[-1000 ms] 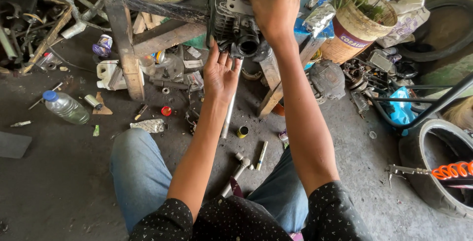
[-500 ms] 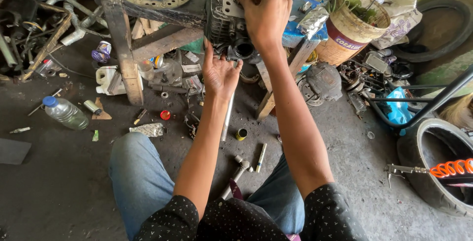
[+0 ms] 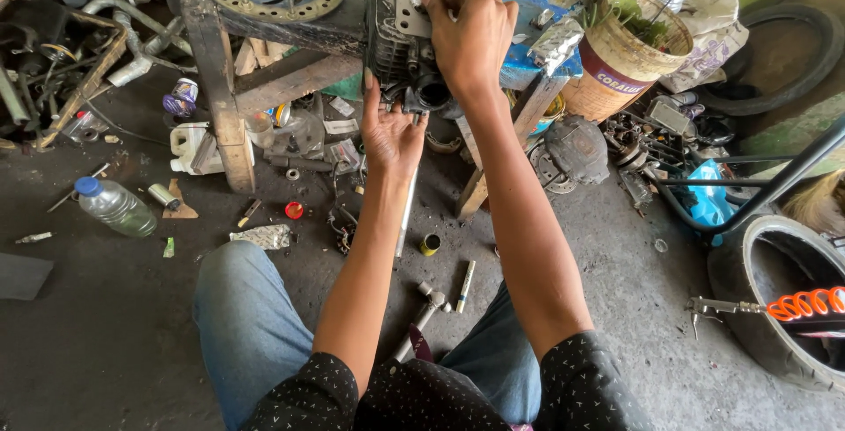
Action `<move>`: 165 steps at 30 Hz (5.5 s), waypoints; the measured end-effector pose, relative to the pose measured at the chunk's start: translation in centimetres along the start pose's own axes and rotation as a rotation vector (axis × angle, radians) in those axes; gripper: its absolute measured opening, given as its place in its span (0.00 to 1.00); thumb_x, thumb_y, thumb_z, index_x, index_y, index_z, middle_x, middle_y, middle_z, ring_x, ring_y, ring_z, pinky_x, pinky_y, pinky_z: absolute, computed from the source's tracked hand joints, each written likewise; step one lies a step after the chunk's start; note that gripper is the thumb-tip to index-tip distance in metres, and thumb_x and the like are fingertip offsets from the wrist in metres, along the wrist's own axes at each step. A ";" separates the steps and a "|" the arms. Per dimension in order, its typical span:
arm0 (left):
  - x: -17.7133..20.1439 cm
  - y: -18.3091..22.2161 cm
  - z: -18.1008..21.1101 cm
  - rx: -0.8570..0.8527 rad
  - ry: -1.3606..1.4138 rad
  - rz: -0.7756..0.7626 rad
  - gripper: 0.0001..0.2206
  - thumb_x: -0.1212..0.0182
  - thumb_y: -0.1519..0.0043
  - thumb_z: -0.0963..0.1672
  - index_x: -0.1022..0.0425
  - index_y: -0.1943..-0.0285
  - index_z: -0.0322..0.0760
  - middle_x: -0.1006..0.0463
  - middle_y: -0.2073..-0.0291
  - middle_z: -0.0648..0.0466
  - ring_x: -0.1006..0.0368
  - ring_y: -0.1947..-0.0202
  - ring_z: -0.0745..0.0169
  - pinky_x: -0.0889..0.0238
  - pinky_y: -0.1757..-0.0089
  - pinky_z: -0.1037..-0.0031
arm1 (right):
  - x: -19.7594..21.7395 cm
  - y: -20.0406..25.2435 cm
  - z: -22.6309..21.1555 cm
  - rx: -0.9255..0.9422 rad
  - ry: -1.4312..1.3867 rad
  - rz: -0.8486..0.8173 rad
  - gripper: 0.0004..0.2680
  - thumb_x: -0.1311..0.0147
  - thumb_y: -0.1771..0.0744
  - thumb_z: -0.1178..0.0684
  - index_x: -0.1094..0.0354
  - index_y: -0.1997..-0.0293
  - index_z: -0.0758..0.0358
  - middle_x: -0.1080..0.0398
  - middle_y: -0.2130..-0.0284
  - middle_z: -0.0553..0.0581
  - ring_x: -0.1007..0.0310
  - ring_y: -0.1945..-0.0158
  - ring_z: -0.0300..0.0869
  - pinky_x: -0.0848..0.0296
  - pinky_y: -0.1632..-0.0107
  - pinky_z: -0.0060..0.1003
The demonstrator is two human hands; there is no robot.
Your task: Inspecting and manipulating an engine cylinder head and small metal components
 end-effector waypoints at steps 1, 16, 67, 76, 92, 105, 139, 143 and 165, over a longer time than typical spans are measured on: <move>0.3 -0.2 -0.1 -0.001 0.000 -0.002 0.22 0.28 0.39 0.49 0.25 0.36 0.55 0.24 0.39 0.51 0.31 0.38 0.54 0.52 0.34 0.53 | 0.0 0.0 -0.1 0.002 -0.001 0.001 0.09 0.38 0.35 0.45 0.20 0.62 0.59 0.21 0.78 0.48 0.31 0.69 0.40 0.41 0.52 0.38; -0.7 0.3 0.1 0.006 0.033 0.013 0.18 0.30 0.38 0.48 0.24 0.39 0.48 0.20 0.45 0.51 0.26 0.44 0.56 0.40 0.39 0.59 | -0.7 -0.5 1.2 -0.099 0.027 -0.023 0.10 0.33 0.38 0.44 0.17 0.60 0.54 0.18 0.74 0.48 0.34 0.62 0.42 0.39 0.49 0.39; 4.3 0.0 -0.3 0.109 -0.072 0.167 0.38 0.25 0.48 0.49 0.38 0.26 0.57 0.36 0.36 0.41 0.40 0.40 0.52 0.45 0.48 0.71 | 0.6 0.7 -0.6 0.101 -0.157 -0.268 0.25 0.58 0.45 0.73 0.16 0.55 0.57 0.34 0.52 0.61 0.37 0.48 0.59 0.40 0.49 0.55; 6.4 -0.7 0.4 0.129 -0.188 0.101 0.47 0.30 0.44 0.52 0.61 0.18 0.57 0.79 0.23 0.29 0.73 0.23 0.27 0.78 0.30 0.49 | 5.5 9.2 3.3 -0.030 -0.306 0.185 0.10 0.49 0.28 0.64 0.36 0.40 0.59 0.27 0.50 0.57 0.30 0.57 0.42 0.28 0.63 0.37; 4.0 -1.4 2.7 0.102 -0.203 -0.038 0.27 0.20 0.46 0.46 0.25 0.38 0.35 0.32 0.45 0.44 0.39 0.51 0.52 0.43 0.50 0.65 | -26.8 46.2 10.6 -0.889 -0.505 -0.569 0.13 0.47 0.33 0.54 0.30 0.42 0.63 0.24 0.64 0.60 0.26 0.64 0.47 0.26 0.58 0.41; 6.3 -0.7 3.0 0.239 -0.250 0.174 0.09 0.32 0.39 0.43 0.16 0.54 0.57 0.17 0.60 0.55 0.24 0.53 0.49 0.34 0.50 0.65 | -30.1 36.2 8.1 -0.827 -0.719 -0.429 0.18 0.51 0.30 0.59 0.42 0.29 0.57 0.30 0.68 0.58 0.31 0.68 0.45 0.29 0.62 0.40; -19.9 -0.5 3.9 -0.819 -2.045 -0.742 0.11 0.47 0.35 0.37 0.25 0.45 0.32 0.29 0.43 0.49 0.38 0.40 0.43 0.47 0.38 0.56 | -20.0 19.7 5.8 -0.989 -2.093 0.037 0.11 0.47 0.30 0.54 0.32 0.43 0.67 0.26 0.52 0.62 0.25 0.58 0.46 0.25 0.63 0.37; -19.3 -0.8 3.9 -0.855 -2.043 -0.727 0.11 0.48 0.36 0.37 0.24 0.47 0.33 0.27 0.45 0.50 0.36 0.43 0.47 0.48 0.39 0.58 | -19.9 20.6 5.6 -1.133 -2.059 -0.099 0.12 0.44 0.32 0.56 0.34 0.45 0.70 0.29 0.53 0.67 0.26 0.57 0.49 0.24 0.65 0.34; -19.7 -0.4 4.3 -0.850 -2.047 -0.704 0.10 0.48 0.34 0.39 0.26 0.46 0.36 0.26 0.46 0.52 0.33 0.44 0.46 0.46 0.38 0.58 | -22.2 22.4 4.5 -1.317 -2.415 0.090 0.06 0.60 0.35 0.58 0.34 0.64 0.62 0.29 0.75 0.60 0.37 0.76 0.40 0.43 0.71 0.32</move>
Point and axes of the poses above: each hand's wrist, its own y-axis away from the middle knuckle, its own x-axis out of the back of the hand, z = x × y, the point moved 10 cm from there along -y, towards the middle knuckle
